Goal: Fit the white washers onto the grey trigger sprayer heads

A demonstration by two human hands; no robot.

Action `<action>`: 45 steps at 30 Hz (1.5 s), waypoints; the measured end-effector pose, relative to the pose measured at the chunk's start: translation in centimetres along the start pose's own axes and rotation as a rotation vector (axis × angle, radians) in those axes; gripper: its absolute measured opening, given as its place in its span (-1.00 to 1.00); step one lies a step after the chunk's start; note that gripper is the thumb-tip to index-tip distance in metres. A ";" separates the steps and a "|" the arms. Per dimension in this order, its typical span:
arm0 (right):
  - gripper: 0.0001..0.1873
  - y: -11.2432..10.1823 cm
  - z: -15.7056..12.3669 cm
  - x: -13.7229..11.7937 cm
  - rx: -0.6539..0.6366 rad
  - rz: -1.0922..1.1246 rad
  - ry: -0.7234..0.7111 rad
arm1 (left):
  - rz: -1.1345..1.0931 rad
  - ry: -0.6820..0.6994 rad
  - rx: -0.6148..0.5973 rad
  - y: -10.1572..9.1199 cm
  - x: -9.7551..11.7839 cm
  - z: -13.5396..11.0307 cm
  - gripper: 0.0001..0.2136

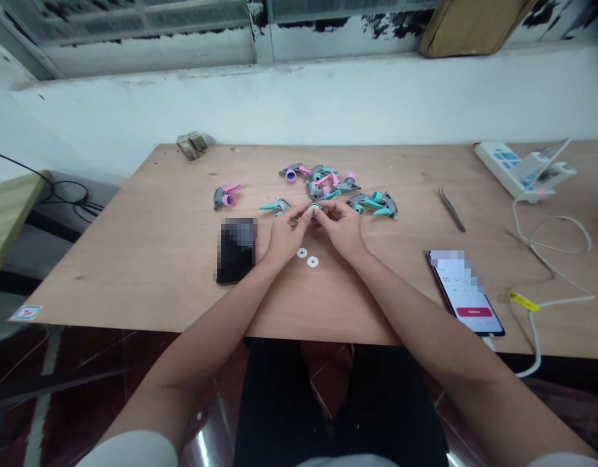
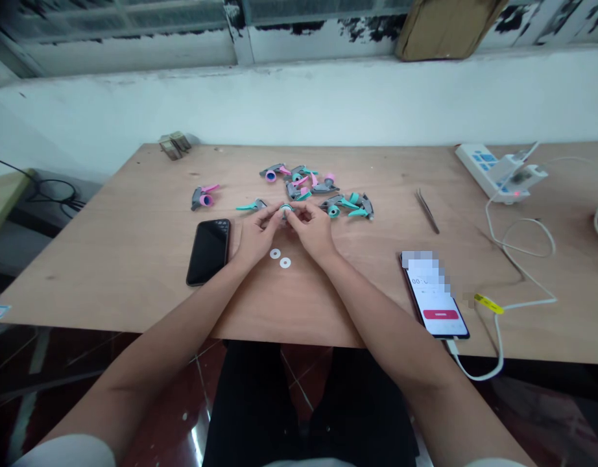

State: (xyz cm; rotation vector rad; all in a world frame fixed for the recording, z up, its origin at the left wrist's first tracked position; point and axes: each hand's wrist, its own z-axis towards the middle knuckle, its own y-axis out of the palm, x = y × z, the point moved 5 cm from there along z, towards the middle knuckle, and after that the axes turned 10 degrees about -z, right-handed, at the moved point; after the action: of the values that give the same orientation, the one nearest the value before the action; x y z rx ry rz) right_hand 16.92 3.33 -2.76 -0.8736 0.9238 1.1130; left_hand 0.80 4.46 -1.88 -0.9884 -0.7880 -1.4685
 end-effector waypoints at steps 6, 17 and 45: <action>-0.56 0.5 -0.2 0.3 -0.110 0.008 0.012 | -0.036 -0.014 -0.001 0.1 0.5 -0.2 -0.67; -0.64 0.3 0.1 0.5 -0.080 -0.142 -0.068 | 0.200 0.008 -0.065 0.1 0.5 -0.3 -0.61; -0.78 -0.1 -0.2 -0.6 -0.095 -0.368 -0.177 | 0.220 0.108 -0.054 -0.1 0.6 -0.3 -0.69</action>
State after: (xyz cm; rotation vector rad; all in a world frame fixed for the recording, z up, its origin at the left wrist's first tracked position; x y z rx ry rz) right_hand 16.89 2.93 -2.28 -0.9609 0.5401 0.9019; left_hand 0.63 3.98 -1.42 -0.9943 -0.5459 -1.3457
